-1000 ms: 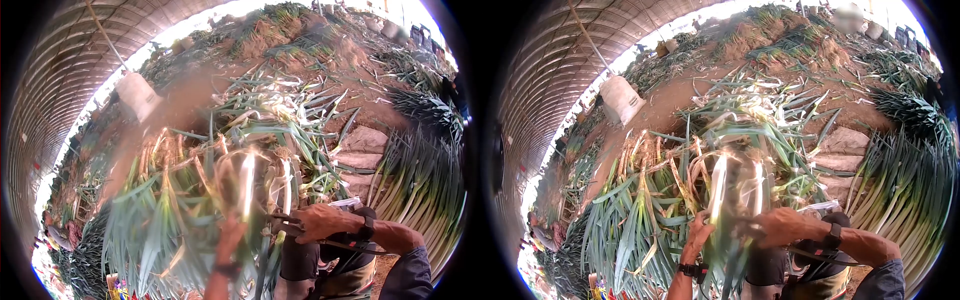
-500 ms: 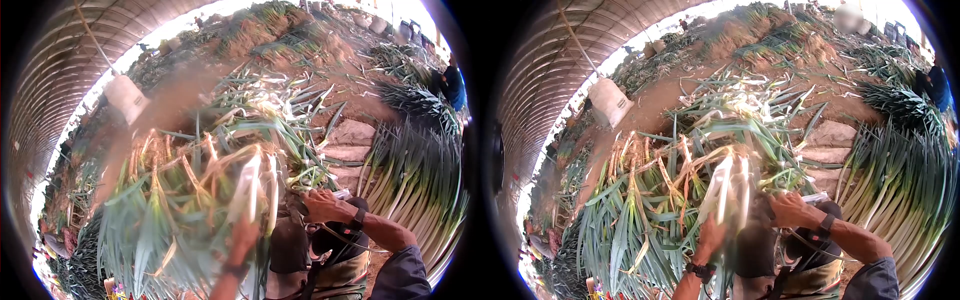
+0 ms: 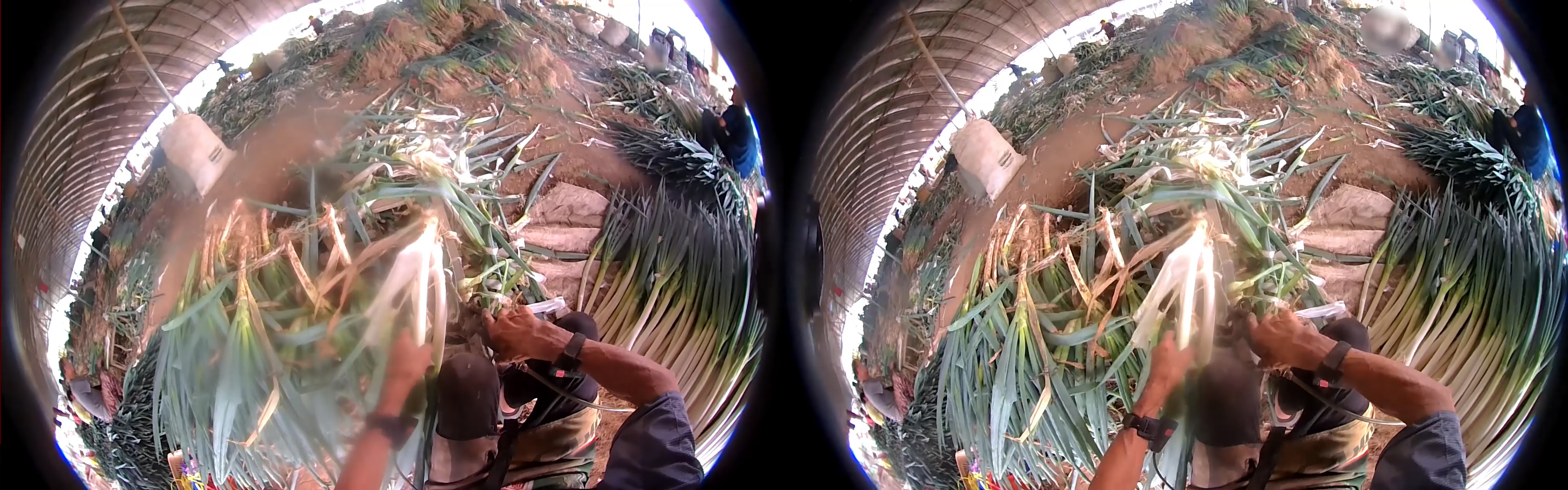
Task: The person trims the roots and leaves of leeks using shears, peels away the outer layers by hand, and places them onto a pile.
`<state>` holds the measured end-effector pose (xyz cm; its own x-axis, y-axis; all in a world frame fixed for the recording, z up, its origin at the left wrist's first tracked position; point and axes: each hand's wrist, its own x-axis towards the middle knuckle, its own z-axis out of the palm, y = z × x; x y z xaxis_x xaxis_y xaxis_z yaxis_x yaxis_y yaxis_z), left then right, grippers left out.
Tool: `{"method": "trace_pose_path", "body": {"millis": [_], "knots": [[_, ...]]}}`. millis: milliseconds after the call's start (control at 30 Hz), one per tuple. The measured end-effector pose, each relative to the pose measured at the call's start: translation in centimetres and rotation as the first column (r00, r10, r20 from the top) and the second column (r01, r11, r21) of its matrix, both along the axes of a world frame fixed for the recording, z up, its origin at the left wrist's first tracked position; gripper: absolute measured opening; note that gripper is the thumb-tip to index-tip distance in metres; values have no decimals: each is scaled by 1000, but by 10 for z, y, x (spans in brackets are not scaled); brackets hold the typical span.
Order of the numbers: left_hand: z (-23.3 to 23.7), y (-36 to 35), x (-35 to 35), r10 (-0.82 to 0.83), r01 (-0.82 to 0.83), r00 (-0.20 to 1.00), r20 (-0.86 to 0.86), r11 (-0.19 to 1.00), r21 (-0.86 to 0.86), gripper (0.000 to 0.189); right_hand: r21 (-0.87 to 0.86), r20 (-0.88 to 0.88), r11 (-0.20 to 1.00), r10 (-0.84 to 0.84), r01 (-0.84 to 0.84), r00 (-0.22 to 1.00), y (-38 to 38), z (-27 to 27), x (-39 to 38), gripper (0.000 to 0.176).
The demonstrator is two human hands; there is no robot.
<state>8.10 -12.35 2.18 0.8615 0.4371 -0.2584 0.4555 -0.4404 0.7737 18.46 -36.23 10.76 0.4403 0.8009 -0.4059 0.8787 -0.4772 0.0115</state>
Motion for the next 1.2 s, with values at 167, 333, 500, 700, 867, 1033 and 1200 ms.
{"method": "trace_pose_path", "body": {"millis": [167, 333, 500, 700, 867, 1033, 1200], "knots": [[-16, -17, 5, -94, 83, 995, 16, 942, 325, 48, 50, 91, 996, 71, -76, 993, -10, -15, 2, 86], [11, -24, 17, -109, 189, 969, -223, 907, 377, 38, -48, 22, 999, 21, -20, 1000, 2, -9, 4, 90], [-12, -29, 30, -190, 257, 964, -185, 846, 467, 33, -17, 12, 999, 36, -36, 999, 4, -9, 2, 86], [-36, -32, 34, -119, 128, 991, -53, 825, 551, 37, -90, -139, 995, -50, 38, 989, 15, -10, 2, 60], [1, -12, 35, -162, 182, 981, -110, 963, 197, 59, 370, -20, 927, 65, -53, 998, -16, -64, 24, 43], [48, 29, 4, -181, 187, 980, 83, 980, -66, 77, 346, -409, 874, -186, 340, 893, 12, 15, 21, 62], [100, 38, -29, -106, 111, 993, 47, 987, -120, 65, 690, -403, 611, -123, 389, 907, 38, 37, 19, 99]]}}
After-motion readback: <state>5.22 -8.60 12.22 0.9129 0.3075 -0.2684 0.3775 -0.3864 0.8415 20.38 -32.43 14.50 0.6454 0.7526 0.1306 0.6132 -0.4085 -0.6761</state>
